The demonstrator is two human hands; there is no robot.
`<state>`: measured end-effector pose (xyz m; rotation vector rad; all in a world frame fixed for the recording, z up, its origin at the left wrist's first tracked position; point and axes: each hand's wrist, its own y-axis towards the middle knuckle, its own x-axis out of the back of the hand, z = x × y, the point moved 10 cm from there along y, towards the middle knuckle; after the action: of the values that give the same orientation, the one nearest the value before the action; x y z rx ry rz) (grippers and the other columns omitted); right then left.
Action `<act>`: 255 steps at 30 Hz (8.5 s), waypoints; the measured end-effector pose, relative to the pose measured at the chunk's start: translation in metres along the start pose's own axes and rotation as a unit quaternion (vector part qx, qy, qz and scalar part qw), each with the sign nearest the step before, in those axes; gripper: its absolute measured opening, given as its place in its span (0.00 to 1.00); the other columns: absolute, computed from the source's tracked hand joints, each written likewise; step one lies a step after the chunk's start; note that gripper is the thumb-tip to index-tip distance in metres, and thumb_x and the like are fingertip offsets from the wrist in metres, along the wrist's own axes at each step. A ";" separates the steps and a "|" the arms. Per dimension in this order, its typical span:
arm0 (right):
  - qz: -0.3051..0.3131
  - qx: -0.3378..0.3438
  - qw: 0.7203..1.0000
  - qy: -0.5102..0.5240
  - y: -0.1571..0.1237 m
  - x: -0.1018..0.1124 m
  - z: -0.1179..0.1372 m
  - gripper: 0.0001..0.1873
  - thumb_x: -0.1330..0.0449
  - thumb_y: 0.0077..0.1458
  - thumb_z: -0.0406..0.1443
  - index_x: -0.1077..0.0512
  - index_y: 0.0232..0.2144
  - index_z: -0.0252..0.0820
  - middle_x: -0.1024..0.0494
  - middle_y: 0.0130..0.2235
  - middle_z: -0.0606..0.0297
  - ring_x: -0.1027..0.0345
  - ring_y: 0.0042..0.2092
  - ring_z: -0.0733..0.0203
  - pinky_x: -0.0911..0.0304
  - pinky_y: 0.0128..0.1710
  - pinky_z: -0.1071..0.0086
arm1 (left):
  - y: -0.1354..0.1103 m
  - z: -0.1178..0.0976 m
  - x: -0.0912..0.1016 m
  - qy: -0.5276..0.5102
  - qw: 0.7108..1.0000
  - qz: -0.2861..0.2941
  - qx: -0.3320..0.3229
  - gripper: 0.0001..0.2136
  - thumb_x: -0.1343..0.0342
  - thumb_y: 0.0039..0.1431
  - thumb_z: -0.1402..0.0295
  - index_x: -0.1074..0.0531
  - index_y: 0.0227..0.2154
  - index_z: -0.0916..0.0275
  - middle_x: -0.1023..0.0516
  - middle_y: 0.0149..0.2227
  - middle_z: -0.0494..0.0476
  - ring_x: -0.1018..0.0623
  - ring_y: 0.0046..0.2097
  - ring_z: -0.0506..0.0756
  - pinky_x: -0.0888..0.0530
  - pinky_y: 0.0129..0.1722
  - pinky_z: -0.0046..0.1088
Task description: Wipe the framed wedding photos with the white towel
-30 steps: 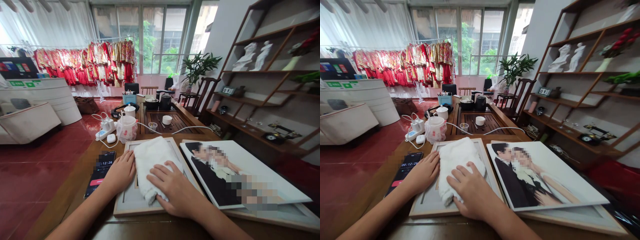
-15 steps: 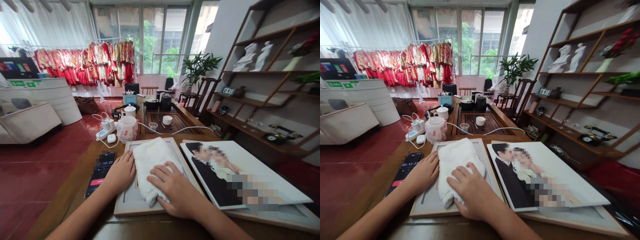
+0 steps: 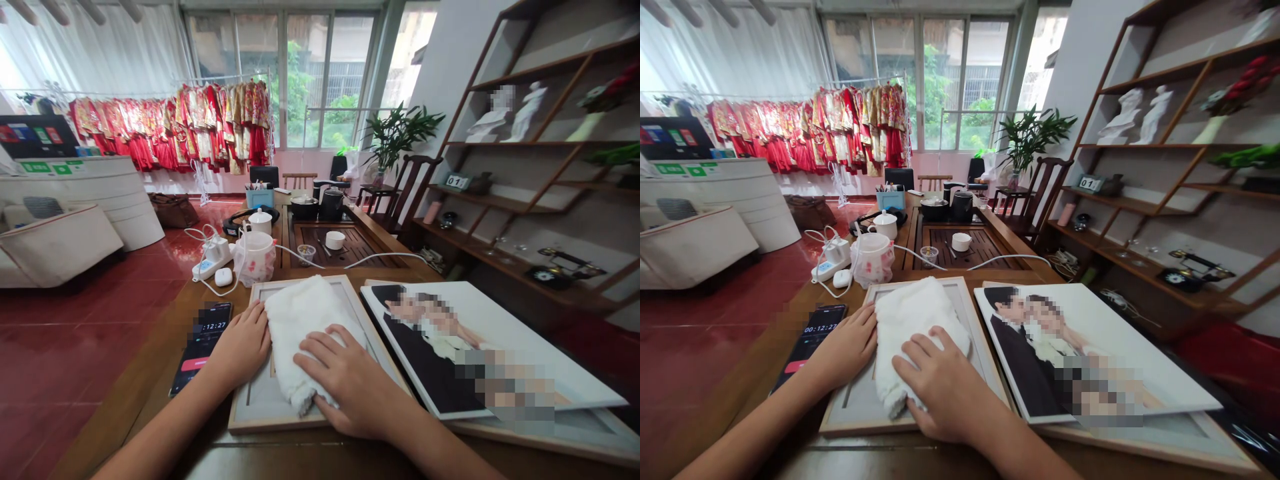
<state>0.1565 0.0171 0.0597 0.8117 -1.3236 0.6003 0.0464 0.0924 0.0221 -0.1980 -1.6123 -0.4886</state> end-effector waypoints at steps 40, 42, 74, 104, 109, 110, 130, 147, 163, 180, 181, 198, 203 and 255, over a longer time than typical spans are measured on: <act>-0.006 -0.070 0.996 -0.061 0.003 0.001 -0.016 0.18 0.43 0.53 0.36 0.33 0.48 0.41 0.29 0.51 0.54 0.39 0.52 0.47 0.54 0.54 0.50 | -0.002 0.003 -0.001 0.002 1.000 -0.007 0.002 0.22 0.60 0.68 0.69 0.39 0.61 0.70 0.38 0.64 0.66 0.40 0.66 0.61 0.37 0.61 0.42; -0.001 -0.051 0.997 -0.056 0.003 0.000 -0.012 0.19 0.42 0.54 0.37 0.34 0.48 0.41 0.28 0.50 0.54 0.39 0.52 0.47 0.55 0.55 0.50 | -0.002 0.003 0.000 -0.002 1.000 -0.012 0.002 0.22 0.60 0.67 0.69 0.38 0.61 0.70 0.37 0.63 0.66 0.39 0.65 0.61 0.36 0.61 0.43; 0.015 -0.034 0.998 -0.048 0.002 0.002 -0.007 0.16 0.43 0.51 0.36 0.32 0.44 0.40 0.28 0.45 0.55 0.39 0.47 0.49 0.53 0.53 0.52 | 0.000 0.002 -0.002 0.001 1.000 0.001 0.000 0.21 0.60 0.68 0.69 0.38 0.60 0.72 0.38 0.64 0.67 0.40 0.66 0.62 0.37 0.62 0.43; 0.014 -0.006 0.999 -0.050 0.001 0.002 -0.006 0.11 0.45 0.46 0.34 0.32 0.36 0.42 0.29 0.38 0.58 0.39 0.41 0.52 0.48 0.48 0.53 | 0.000 0.003 0.000 -0.007 1.000 -0.016 0.004 0.21 0.60 0.68 0.69 0.37 0.60 0.69 0.36 0.63 0.66 0.39 0.65 0.61 0.36 0.61 0.43; 0.010 0.035 0.999 -0.018 0.002 0.000 0.006 0.16 0.47 0.53 0.34 0.33 0.46 0.41 0.28 0.46 0.57 0.39 0.48 0.52 0.51 0.53 0.55 | 0.001 0.001 0.001 -0.015 1.000 -0.026 -0.004 0.19 0.60 0.68 0.68 0.34 0.57 0.67 0.35 0.62 0.66 0.38 0.65 0.61 0.35 0.60 0.43; 0.007 0.041 0.999 -0.014 0.002 0.000 0.008 0.17 0.47 0.54 0.34 0.34 0.48 0.41 0.28 0.47 0.57 0.40 0.49 0.52 0.51 0.54 0.56 | 0.001 0.001 0.000 -0.015 1.000 -0.022 -0.006 0.19 0.60 0.68 0.68 0.33 0.56 0.67 0.34 0.62 0.66 0.38 0.65 0.61 0.35 0.60 0.43; 0.003 0.029 0.999 -0.024 0.001 0.002 0.004 0.15 0.47 0.54 0.34 0.33 0.45 0.44 0.28 0.44 0.60 0.39 0.46 0.52 0.51 0.53 0.55 | 0.001 -0.001 0.001 0.009 1.000 0.007 -0.001 0.20 0.61 0.69 0.69 0.35 0.58 0.68 0.37 0.63 0.66 0.40 0.66 0.61 0.35 0.60 0.42; 0.004 0.015 1.000 -0.027 -0.001 0.002 0.000 0.11 0.46 0.51 0.35 0.32 0.39 0.43 0.28 0.41 0.59 0.39 0.44 0.52 0.53 0.53 0.52 | 0.002 0.002 0.000 -0.002 1.000 -0.012 0.001 0.20 0.60 0.68 0.69 0.36 0.59 0.70 0.36 0.63 0.67 0.39 0.65 0.62 0.36 0.61 0.43; 0.000 0.010 0.999 -0.032 -0.001 0.001 -0.002 0.08 0.46 0.49 0.34 0.33 0.35 0.42 0.28 0.37 0.60 0.39 0.41 0.53 0.50 0.49 0.54 | 0.001 0.002 -0.001 0.008 1.000 -0.002 0.001 0.21 0.61 0.68 0.69 0.37 0.60 0.72 0.38 0.64 0.67 0.40 0.65 0.62 0.36 0.61 0.43; 0.022 0.006 1.000 -0.012 0.000 0.000 -0.002 0.08 0.45 0.47 0.33 0.33 0.34 0.42 0.29 0.37 0.61 0.39 0.40 0.54 0.48 0.48 0.56 | 0.001 0.003 0.000 0.002 1.000 -0.011 0.002 0.21 0.60 0.68 0.68 0.37 0.60 0.70 0.37 0.64 0.66 0.40 0.66 0.61 0.36 0.61 0.43; 0.020 0.007 1.000 -0.014 0.000 0.001 -0.001 0.09 0.45 0.47 0.33 0.33 0.34 0.42 0.29 0.37 0.61 0.39 0.40 0.54 0.48 0.48 0.56 | 0.001 0.003 0.000 0.002 1.000 -0.010 0.001 0.21 0.60 0.68 0.68 0.37 0.60 0.70 0.38 0.64 0.66 0.40 0.66 0.61 0.37 0.61 0.43; -0.002 0.021 1.000 -0.003 0.001 0.001 0.001 0.13 0.47 0.54 0.31 0.33 0.43 0.42 0.28 0.44 0.59 0.38 0.47 0.54 0.51 0.53 0.58 | 0.002 0.002 -0.001 0.000 1.000 -0.008 0.004 0.21 0.60 0.68 0.69 0.37 0.60 0.71 0.38 0.64 0.66 0.40 0.66 0.61 0.36 0.61 0.43; -0.013 0.020 1.000 0.000 0.002 0.000 0.001 0.16 0.49 0.55 0.29 0.33 0.46 0.43 0.28 0.47 0.59 0.38 0.49 0.55 0.53 0.56 0.58 | 0.002 0.002 -0.002 0.001 1.000 -0.005 0.005 0.21 0.60 0.68 0.69 0.37 0.60 0.70 0.38 0.64 0.66 0.39 0.65 0.62 0.35 0.60 0.43; -0.018 -0.012 1.000 -0.005 0.002 0.000 -0.009 0.18 0.48 0.54 0.29 0.33 0.48 0.43 0.27 0.50 0.60 0.39 0.53 0.54 0.56 0.58 0.58 | 0.000 0.002 -0.001 0.013 1.000 -0.007 0.001 0.21 0.60 0.68 0.69 0.38 0.60 0.71 0.37 0.64 0.66 0.40 0.66 0.61 0.37 0.62 0.42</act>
<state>0.1605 0.0259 0.0592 0.8174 -1.3208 0.5521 0.0448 0.0931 0.0205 -0.1774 -1.5894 -0.4982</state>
